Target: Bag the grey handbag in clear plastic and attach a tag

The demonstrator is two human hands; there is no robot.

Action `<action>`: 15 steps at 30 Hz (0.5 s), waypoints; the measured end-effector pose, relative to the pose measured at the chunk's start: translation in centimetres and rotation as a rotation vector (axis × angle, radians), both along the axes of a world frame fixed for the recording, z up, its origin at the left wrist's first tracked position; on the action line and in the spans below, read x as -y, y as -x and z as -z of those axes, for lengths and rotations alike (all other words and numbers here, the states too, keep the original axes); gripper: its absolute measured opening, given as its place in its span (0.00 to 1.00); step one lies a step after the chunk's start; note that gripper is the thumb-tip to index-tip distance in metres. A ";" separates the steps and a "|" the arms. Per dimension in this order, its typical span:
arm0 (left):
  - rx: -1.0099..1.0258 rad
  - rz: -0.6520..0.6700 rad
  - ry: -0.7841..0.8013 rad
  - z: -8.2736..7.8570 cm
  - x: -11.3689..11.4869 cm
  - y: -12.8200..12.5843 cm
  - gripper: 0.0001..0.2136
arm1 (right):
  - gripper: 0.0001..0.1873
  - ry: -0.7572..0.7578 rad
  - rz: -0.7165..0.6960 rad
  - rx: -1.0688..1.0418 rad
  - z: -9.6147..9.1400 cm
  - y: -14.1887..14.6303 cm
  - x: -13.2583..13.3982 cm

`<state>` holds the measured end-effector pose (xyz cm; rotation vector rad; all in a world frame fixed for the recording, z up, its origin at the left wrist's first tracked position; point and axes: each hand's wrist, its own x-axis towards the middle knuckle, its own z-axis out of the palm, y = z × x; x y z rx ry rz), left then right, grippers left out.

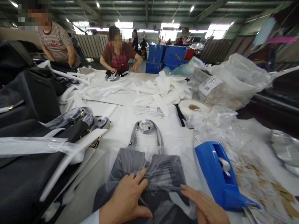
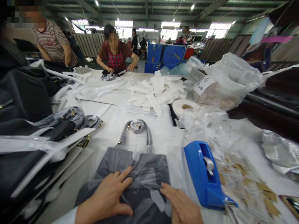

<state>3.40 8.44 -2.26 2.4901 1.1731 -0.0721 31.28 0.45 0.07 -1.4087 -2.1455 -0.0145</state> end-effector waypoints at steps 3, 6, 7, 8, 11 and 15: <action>0.022 0.078 0.074 0.5 -0.9 0.0 0.37 | 0.32 0.063 -0.088 0.162 0.5 1.5 -2.0; 0.049 0.118 0.105 1.1 -1.3 0.2 0.35 | 0.38 0.191 -0.031 0.373 2.0 2.6 -2.9; 0.046 0.124 0.116 1.1 -1.3 0.1 0.35 | 0.39 0.219 -0.012 0.434 2.5 2.9 -2.8; 0.033 0.127 0.128 1.2 -1.3 0.0 0.36 | 0.39 0.239 0.005 0.483 2.9 3.0 -2.7; -0.045 0.103 0.162 1.0 -1.4 -0.4 0.43 | 0.43 0.278 0.045 0.558 3.7 3.2 -2.4; -0.152 0.061 0.223 0.6 -1.8 -1.1 0.49 | 0.52 0.335 0.111 0.651 3.8 3.7 -3.1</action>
